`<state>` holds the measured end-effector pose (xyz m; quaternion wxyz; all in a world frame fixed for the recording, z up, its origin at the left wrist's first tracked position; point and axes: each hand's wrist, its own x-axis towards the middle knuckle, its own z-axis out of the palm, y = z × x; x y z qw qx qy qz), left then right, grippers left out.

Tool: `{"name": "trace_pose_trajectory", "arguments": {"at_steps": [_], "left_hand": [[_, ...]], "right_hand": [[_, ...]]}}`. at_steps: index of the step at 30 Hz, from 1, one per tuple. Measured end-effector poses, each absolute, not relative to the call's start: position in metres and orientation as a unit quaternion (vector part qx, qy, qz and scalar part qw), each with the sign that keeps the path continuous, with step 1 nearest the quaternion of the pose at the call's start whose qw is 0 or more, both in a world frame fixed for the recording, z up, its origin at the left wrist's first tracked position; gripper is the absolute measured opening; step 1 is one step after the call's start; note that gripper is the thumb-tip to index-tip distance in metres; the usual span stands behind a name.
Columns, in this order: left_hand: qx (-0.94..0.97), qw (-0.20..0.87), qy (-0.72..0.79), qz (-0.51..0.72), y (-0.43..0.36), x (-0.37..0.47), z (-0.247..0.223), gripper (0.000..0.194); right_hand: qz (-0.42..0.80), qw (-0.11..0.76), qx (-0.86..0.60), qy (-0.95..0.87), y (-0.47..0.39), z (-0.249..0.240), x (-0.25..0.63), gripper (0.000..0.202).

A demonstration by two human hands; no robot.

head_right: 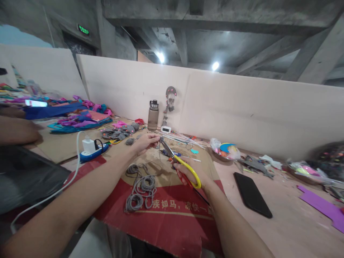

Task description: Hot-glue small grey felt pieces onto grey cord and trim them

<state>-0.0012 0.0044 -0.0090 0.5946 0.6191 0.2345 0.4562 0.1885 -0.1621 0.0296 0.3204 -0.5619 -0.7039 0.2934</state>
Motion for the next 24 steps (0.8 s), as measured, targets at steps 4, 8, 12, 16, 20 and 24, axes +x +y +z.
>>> {"name": "trace_pose_trajectory", "arguments": {"at_steps": [4, 8, 12, 16, 20, 24], "left_hand": [[0.626, 0.595, 0.218, 0.453, 0.007, -0.002, -0.011, 0.032], [0.635, 0.593, 0.211, 0.447, 0.009, -0.001, -0.013, 0.031], [0.64, 0.592, 0.219, 0.437, 0.01, 0.0, -0.015, 0.032], [0.633, 0.603, 0.21, 0.438, 0.011, 0.001, -0.015, 0.035], [0.624, 0.608, 0.208, 0.444, 0.01, 0.001, -0.014, 0.035], [0.62, 0.607, 0.215, 0.448, 0.006, 0.001, -0.011, 0.036]], "right_hand": [[0.396, 0.31, -0.52, -0.69, -0.153, 0.013, 0.198, 0.029], [0.429, 0.327, -0.494, -0.682, -0.147, 0.001, 0.204, 0.032], [0.419, 0.323, -0.491, -0.692, -0.15, 0.007, 0.2, 0.031], [0.416, 0.317, -0.493, -0.696, -0.153, 0.011, 0.198, 0.031], [0.418, 0.324, -0.501, -0.685, -0.152, 0.009, 0.198, 0.029], [0.406, 0.315, -0.519, -0.683, -0.152, 0.01, 0.196, 0.029]]}}
